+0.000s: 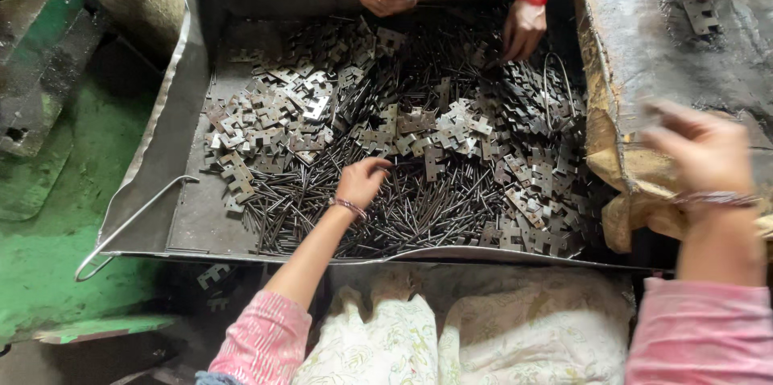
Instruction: The person sits on the floor and repeatedly picks up small metal plates and pins from a large bin, inserts the pins into the plates, and places the assembled units back into the bin. The task is performed by hand without tools.
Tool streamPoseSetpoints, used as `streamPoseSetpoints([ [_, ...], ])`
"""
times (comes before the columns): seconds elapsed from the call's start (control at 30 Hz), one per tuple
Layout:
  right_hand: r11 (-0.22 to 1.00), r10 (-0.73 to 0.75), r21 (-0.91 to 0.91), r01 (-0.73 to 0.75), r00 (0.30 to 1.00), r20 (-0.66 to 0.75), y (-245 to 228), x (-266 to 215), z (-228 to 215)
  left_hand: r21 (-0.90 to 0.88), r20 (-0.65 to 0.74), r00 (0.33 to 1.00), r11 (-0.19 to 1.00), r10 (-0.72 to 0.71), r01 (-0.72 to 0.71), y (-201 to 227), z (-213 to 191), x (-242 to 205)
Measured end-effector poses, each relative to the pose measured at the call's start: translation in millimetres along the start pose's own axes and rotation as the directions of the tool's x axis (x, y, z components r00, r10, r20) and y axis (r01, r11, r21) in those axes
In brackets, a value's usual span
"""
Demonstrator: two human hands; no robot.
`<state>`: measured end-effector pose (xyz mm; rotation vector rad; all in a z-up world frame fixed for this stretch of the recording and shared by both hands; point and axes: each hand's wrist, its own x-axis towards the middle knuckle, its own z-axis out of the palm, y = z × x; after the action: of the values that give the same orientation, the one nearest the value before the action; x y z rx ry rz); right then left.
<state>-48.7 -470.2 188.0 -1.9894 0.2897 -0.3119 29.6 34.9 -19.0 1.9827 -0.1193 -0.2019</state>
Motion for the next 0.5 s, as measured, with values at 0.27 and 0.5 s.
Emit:
streamPoseSetpoints([
  [0.27,0.487,-0.253,-0.873,0.042,0.963,-0.095,147,93,-93,0.716,0.168,0.971,0.655,0.173,-0.240,-8,-24,79],
  [0.5,0.426,-0.316,-0.904,0.031,0.942,-0.116,152,81,-76,0.689,0.166,0.946,0.653,0.279,-0.314,-29,-32,72],
])
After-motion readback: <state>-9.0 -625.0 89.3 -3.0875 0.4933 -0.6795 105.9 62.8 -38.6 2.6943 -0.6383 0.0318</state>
